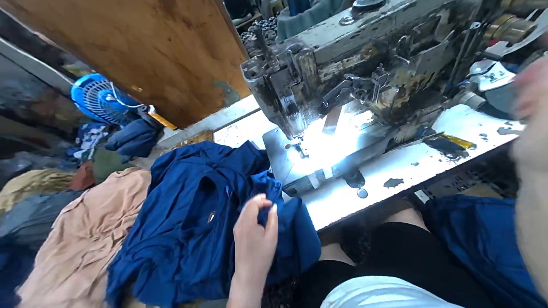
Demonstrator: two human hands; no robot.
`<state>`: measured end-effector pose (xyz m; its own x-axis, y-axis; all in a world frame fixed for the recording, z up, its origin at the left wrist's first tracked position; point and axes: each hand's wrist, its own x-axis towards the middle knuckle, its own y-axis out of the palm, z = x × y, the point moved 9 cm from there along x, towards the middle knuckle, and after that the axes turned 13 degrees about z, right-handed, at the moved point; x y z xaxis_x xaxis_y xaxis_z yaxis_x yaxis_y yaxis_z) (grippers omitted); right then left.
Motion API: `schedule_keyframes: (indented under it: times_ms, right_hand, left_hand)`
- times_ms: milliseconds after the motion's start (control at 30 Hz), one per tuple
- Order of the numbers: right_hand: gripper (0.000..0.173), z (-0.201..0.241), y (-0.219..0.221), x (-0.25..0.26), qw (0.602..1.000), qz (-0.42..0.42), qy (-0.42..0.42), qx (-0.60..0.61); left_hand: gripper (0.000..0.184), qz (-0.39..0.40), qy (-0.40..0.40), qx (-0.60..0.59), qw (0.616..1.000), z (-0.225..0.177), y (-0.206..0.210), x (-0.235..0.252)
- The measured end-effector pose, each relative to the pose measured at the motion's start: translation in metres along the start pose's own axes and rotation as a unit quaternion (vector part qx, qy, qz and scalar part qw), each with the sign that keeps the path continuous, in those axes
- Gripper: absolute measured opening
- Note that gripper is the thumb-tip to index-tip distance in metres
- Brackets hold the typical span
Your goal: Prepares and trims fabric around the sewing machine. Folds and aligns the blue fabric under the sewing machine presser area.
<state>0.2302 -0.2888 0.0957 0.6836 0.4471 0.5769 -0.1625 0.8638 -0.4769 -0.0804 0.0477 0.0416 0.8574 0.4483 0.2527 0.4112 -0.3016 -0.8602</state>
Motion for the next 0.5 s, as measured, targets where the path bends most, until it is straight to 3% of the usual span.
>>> schedule_keyframes:
  times_ms: [100, 233, 367, 500]
  right_hand:
    - [0.036, 0.069, 0.113, -0.033, 0.981, 0.144, -0.115, -0.055]
    - [0.031, 0.124, 0.227, -0.047, 0.926, 0.263, -0.228, -0.143]
    - [0.025, 0.146, 0.274, -0.043, 0.892, 0.304, -0.286, -0.174]
    - [0.025, 0.153, 0.275, -0.056, 0.885, 0.308, -0.309, -0.164]
  left_hand:
    - [0.015, -0.049, 0.031, -0.042, 0.997, -0.009, 0.004, -0.039]
    - [0.012, -0.082, 0.072, -0.082, 0.991, -0.024, 0.004, -0.040]
    - [0.011, -0.085, 0.097, -0.105, 0.986, -0.032, 0.006, -0.041]
    - [0.010, -0.070, 0.127, -0.159, 0.977, -0.032, 0.015, -0.047]
